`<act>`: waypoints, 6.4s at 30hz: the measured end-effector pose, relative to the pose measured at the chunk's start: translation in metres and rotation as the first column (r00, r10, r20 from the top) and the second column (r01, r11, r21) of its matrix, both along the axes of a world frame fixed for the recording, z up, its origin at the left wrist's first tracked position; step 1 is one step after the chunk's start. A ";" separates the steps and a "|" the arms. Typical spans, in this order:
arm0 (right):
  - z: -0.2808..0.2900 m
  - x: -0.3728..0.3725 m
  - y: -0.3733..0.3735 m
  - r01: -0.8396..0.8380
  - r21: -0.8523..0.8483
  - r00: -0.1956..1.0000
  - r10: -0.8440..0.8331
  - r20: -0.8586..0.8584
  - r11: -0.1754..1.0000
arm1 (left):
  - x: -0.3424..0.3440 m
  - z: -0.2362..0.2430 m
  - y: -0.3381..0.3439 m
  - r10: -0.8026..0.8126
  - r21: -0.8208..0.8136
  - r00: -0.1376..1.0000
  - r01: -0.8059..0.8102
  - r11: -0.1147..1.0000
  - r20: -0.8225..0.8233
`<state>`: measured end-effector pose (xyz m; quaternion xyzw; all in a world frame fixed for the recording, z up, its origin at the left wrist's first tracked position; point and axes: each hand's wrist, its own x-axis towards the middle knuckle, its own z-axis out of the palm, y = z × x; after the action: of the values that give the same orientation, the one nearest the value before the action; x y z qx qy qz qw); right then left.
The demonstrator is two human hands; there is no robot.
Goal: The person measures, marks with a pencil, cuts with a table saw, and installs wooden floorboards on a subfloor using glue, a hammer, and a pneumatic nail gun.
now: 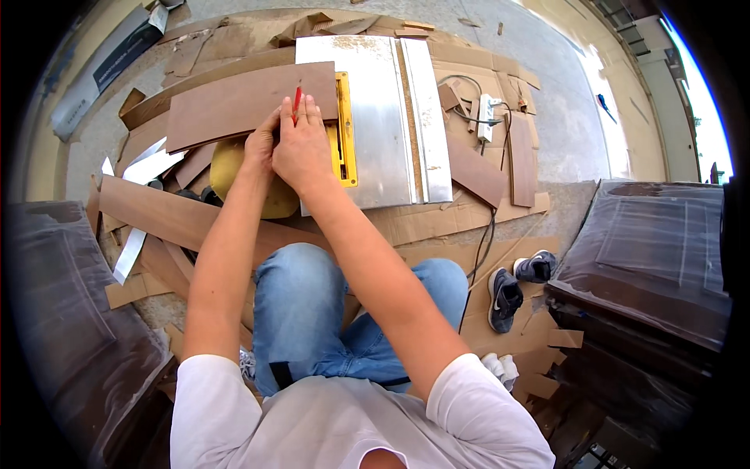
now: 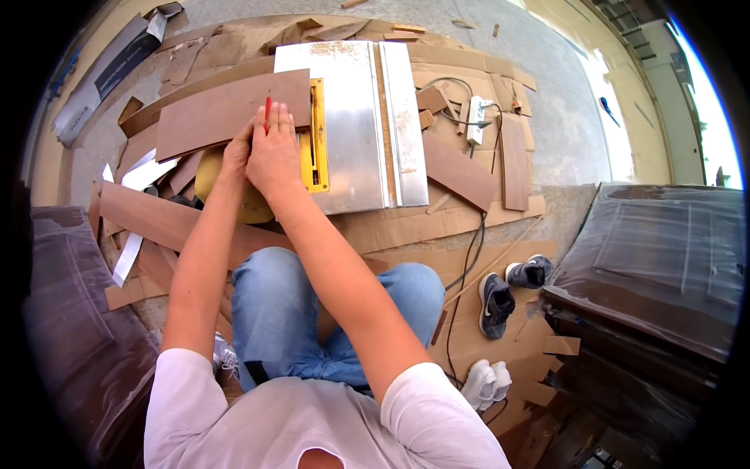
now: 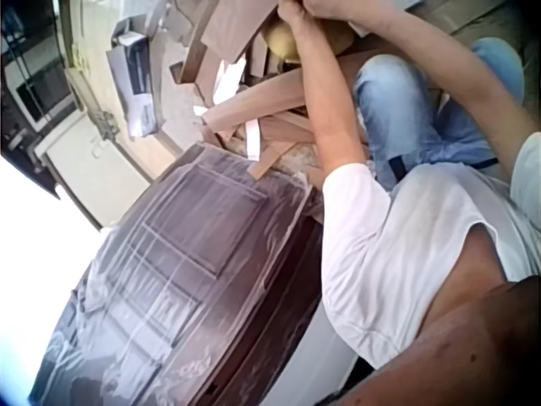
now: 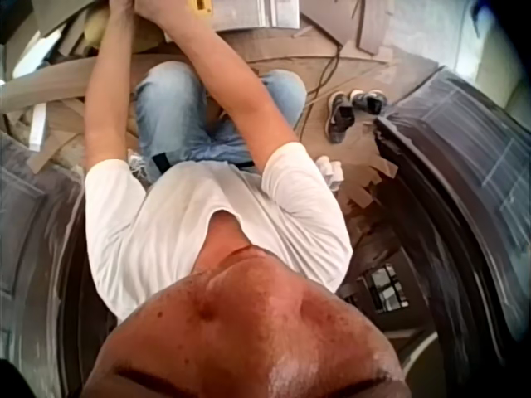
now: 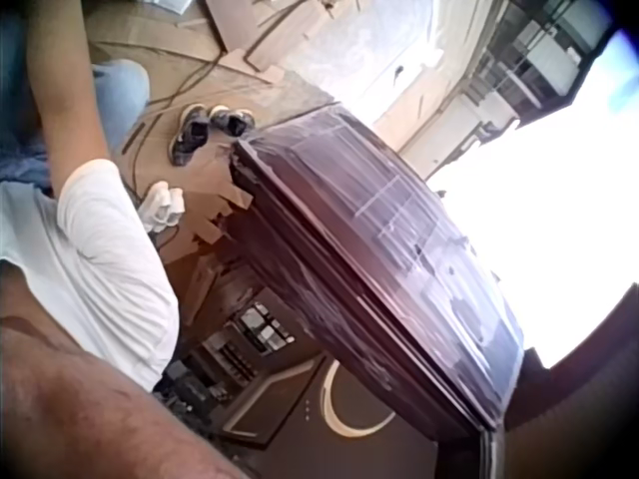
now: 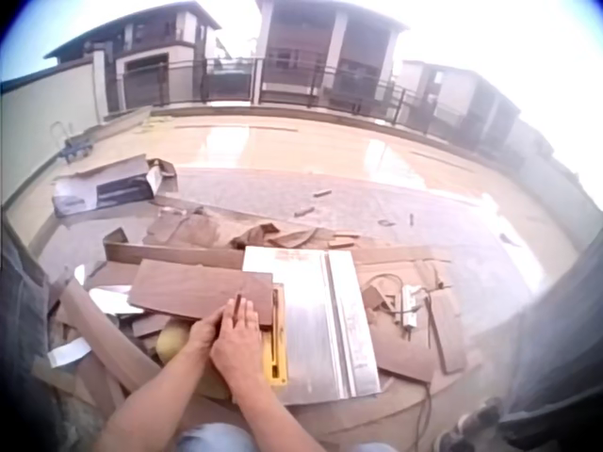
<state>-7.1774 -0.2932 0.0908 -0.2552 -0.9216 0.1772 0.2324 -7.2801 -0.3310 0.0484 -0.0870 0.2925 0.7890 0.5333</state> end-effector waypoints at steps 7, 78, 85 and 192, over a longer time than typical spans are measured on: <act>0.000 -0.015 0.016 0.022 0.014 1.000 -0.022 0.020 1.000 | -0.012 -0.011 0.012 -0.006 0.048 1.000 0.007 0.999 -0.017; 0.004 0.021 -0.018 0.013 -0.062 0.998 -0.017 -0.060 0.998 | 0.013 -0.010 -0.019 -0.049 -0.014 0.998 0.049 0.999 -0.034; 0.005 0.027 -0.024 0.026 -0.049 0.997 -0.029 -0.074 0.998 | 0.021 -0.008 -0.024 0.007 -0.034 1.000 -0.007 0.999 0.001; 0.023 0.076 -0.069 0.052 -0.056 0.995 -0.057 -0.082 0.997 | 0.080 0.011 -0.076 0.034 -0.121 0.998 -0.040 0.992 -0.048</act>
<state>-7.1015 -0.3621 0.1138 -0.2788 -0.8987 0.2062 0.2685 -7.2001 -0.4066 0.0589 -0.1068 0.3508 0.7811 0.5054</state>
